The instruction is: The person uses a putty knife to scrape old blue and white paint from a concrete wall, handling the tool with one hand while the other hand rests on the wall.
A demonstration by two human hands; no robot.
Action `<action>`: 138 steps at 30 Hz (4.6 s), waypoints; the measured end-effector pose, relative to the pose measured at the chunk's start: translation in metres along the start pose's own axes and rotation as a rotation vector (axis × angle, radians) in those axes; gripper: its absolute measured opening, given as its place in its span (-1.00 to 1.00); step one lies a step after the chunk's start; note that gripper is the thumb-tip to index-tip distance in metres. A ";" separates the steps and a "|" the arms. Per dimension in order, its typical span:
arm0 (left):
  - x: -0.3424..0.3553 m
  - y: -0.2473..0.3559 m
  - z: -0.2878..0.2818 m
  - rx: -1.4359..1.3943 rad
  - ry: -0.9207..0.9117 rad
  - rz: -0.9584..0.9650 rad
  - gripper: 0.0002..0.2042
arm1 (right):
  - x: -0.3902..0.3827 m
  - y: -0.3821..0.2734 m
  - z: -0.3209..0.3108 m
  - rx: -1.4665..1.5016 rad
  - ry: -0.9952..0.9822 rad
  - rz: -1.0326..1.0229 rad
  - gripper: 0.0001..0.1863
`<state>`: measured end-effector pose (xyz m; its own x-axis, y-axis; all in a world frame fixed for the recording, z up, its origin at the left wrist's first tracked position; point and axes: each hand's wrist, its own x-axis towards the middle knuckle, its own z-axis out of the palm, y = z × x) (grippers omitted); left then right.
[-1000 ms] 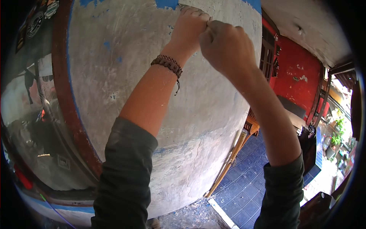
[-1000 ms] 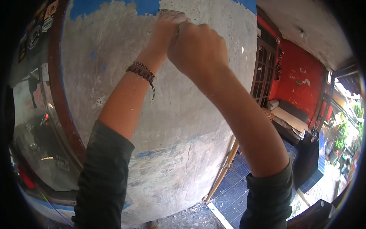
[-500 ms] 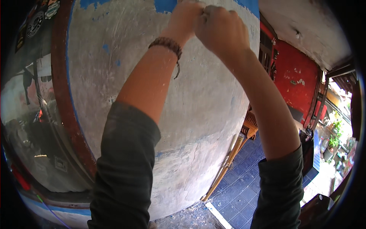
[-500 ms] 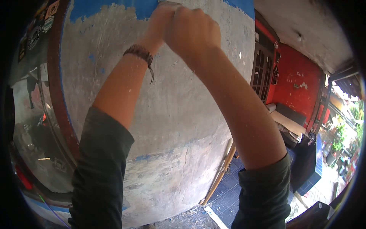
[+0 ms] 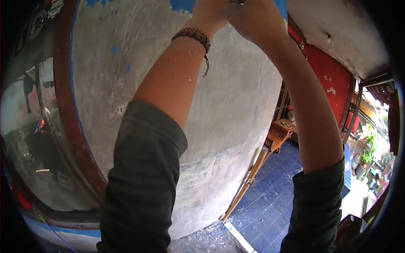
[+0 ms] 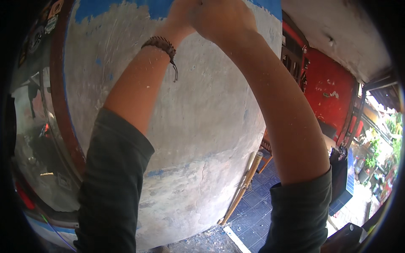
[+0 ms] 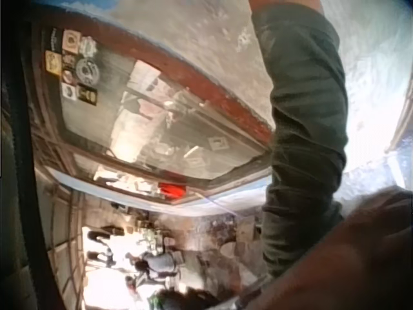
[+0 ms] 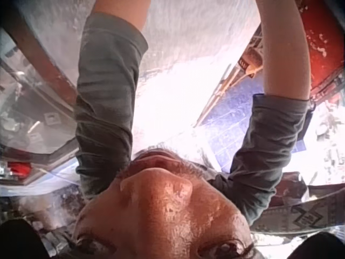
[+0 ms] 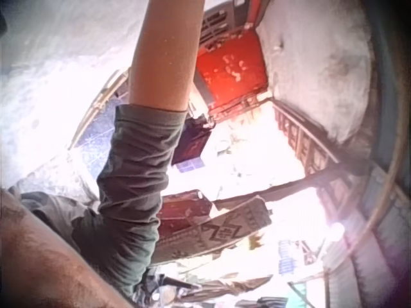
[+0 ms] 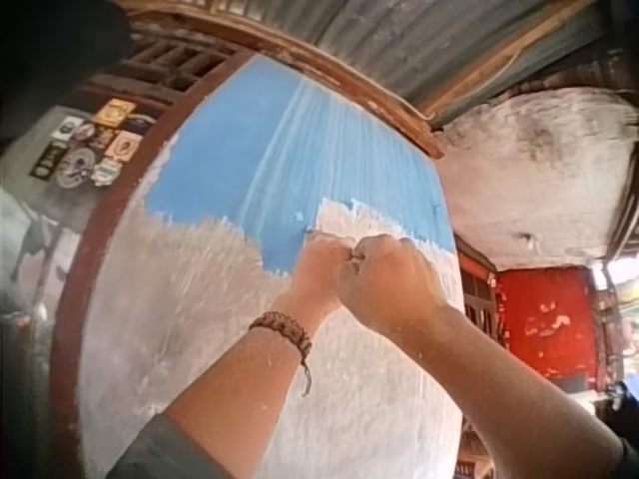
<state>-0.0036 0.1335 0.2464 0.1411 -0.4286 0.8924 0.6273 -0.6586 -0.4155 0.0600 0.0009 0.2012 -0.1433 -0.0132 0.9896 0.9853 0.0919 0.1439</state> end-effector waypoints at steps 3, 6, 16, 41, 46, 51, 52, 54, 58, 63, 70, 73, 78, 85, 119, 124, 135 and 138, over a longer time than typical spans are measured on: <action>-0.037 0.013 -0.002 -0.167 0.147 0.114 -0.81 | -0.031 -0.009 -0.007 -0.121 -0.232 0.032 -0.58; -0.046 0.026 -0.007 -0.160 0.275 0.148 -0.81 | -0.048 -0.011 -0.008 -0.133 -0.236 0.056 -0.58; -0.039 0.019 0.001 -0.194 0.266 0.184 -0.75 | -0.043 -0.004 -0.002 -0.141 -0.113 0.028 -0.71; -0.027 -0.003 -0.002 -0.347 0.090 0.156 -0.83 | -0.035 -0.024 -0.001 -0.276 -0.212 -0.072 -0.81; -0.046 0.004 0.006 -0.266 0.271 0.200 -0.86 | -0.053 -0.021 0.010 -0.155 -0.096 -0.049 -0.72; -0.037 -0.009 -0.003 -0.268 0.166 0.239 -0.85 | -0.049 -0.028 0.019 -0.162 -0.118 -0.030 -0.73; -0.032 -0.009 -0.007 -0.351 0.026 0.227 -0.85 | -0.046 -0.028 0.019 -0.182 -0.111 -0.023 -0.74; -0.040 0.002 -0.013 -0.353 0.056 0.200 -0.85 | -0.049 -0.028 0.016 -0.198 -0.085 -0.034 -0.74; -0.048 -0.006 -0.013 -0.081 0.189 0.315 -0.87 | -0.057 -0.037 0.018 -0.186 -0.158 -0.049 -0.75; -0.020 -0.012 -0.025 -0.281 0.022 0.228 -0.87 | -0.028 -0.034 0.009 -0.283 -0.232 -0.062 -0.73; -0.026 -0.007 -0.011 -0.327 0.064 0.235 -0.85 | -0.034 -0.021 0.013 -0.197 0.001 -0.038 -0.65; -0.007 -0.012 -0.008 -0.198 0.030 0.197 -0.83 | -0.011 -0.027 -0.002 -0.109 -0.072 0.057 -0.62; -0.030 0.009 0.010 -0.258 0.237 0.186 -0.77 | -0.036 -0.006 0.008 -0.223 -0.045 -0.086 -0.66; -0.014 -0.004 0.007 -0.287 0.099 0.132 -0.79 | -0.020 -0.005 0.011 -0.221 -0.010 -0.049 -0.70; -0.030 -0.007 0.008 -0.124 0.356 0.363 -0.83 | -0.035 -0.032 -0.003 -0.288 -0.291 -0.023 -0.76; -0.018 -0.010 0.000 -0.217 0.000 0.146 -0.83 | -0.022 -0.033 -0.010 -0.235 -0.257 0.045 -0.72; -0.029 -0.007 -0.005 -0.267 0.045 0.177 -0.81 | -0.021 -0.027 -0.003 -0.223 -0.291 -0.042 -0.77; -0.038 -0.001 0.002 -0.217 0.225 0.219 -0.80 | -0.039 -0.022 0.006 -0.198 -0.208 0.007 -0.65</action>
<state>-0.0079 0.1515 0.2129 0.0675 -0.6831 0.7272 0.4203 -0.6416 -0.6417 0.0432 0.0057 0.1591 -0.1317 0.1936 0.9722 0.9824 -0.1057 0.1541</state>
